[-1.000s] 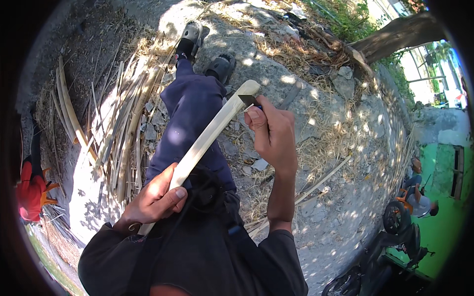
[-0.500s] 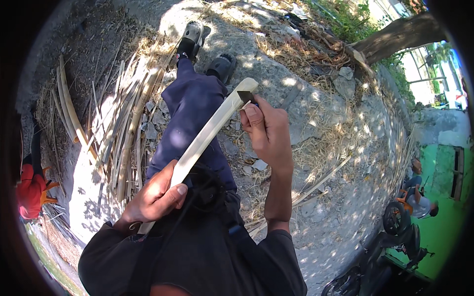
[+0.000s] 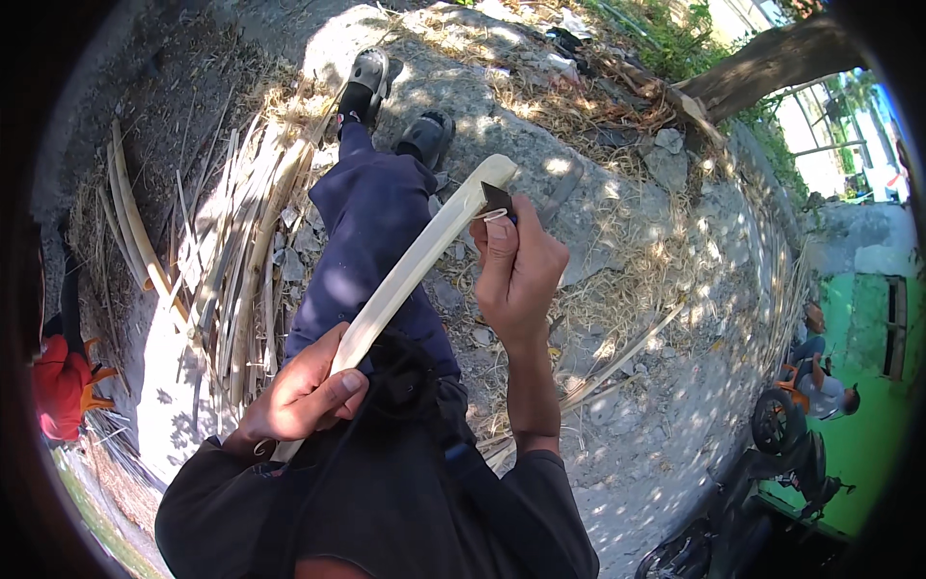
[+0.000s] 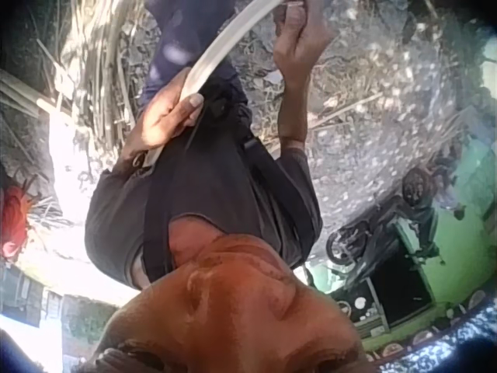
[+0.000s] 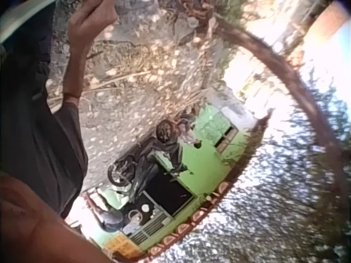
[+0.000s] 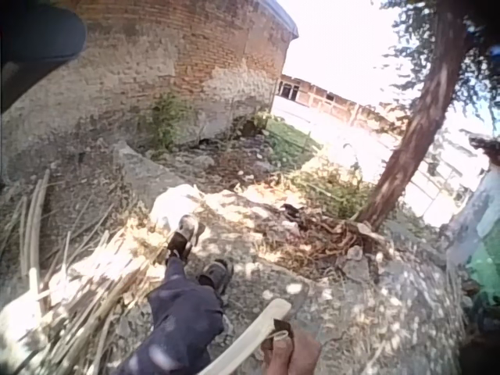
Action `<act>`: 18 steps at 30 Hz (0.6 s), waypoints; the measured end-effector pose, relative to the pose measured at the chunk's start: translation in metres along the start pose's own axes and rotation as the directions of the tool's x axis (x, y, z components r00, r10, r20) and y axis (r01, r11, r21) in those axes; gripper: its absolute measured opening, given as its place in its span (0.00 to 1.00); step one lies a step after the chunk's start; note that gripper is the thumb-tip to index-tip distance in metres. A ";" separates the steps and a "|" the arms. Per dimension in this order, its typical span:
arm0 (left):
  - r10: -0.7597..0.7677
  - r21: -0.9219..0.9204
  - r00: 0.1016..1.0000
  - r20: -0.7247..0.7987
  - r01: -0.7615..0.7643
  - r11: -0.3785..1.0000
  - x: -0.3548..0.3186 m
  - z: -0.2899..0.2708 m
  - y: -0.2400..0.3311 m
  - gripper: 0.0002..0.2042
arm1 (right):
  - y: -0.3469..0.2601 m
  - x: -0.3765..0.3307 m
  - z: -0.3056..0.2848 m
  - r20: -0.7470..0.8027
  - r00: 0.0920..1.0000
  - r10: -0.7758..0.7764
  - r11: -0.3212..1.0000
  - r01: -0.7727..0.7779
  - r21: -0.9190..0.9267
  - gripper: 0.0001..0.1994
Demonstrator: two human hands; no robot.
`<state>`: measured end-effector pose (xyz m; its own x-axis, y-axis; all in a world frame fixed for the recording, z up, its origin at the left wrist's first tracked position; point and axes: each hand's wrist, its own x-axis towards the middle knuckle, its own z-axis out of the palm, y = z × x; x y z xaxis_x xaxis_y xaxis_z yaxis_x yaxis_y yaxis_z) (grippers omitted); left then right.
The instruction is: The person trims and splits a piece of bamboo using a machete, then carves and shapes the bamboo strip using a utility knife.
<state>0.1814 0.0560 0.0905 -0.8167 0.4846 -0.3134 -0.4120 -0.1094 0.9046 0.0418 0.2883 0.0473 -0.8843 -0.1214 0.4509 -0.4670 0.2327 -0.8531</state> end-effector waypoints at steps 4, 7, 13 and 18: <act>-0.016 0.034 1.000 -0.018 0.016 0.999 -0.001 -0.001 0.000 0.12 | -0.001 0.000 0.004 -0.033 0.989 -0.145 0.947 0.130 -0.293 0.13; -0.012 0.046 1.000 -0.016 0.013 0.999 0.003 0.000 0.003 0.12 | 0.004 -0.005 0.010 -0.070 0.995 -0.073 0.981 0.059 -0.183 0.13; -0.030 0.104 0.997 -0.069 0.037 0.994 0.000 -0.001 0.005 0.15 | -0.006 0.001 0.004 0.189 0.948 0.255 0.918 -0.298 0.261 0.15; -0.028 0.131 0.997 -0.079 0.038 0.991 0.000 0.001 0.009 0.15 | -0.005 0.005 -0.002 0.214 0.948 0.234 0.913 -0.290 0.287 0.14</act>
<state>0.1778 0.0563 0.0994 -0.8342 0.4176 -0.3602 -0.3864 0.0233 0.9220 0.0399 0.2887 0.0544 -0.9481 -0.2674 0.1719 -0.1703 -0.0294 -0.9850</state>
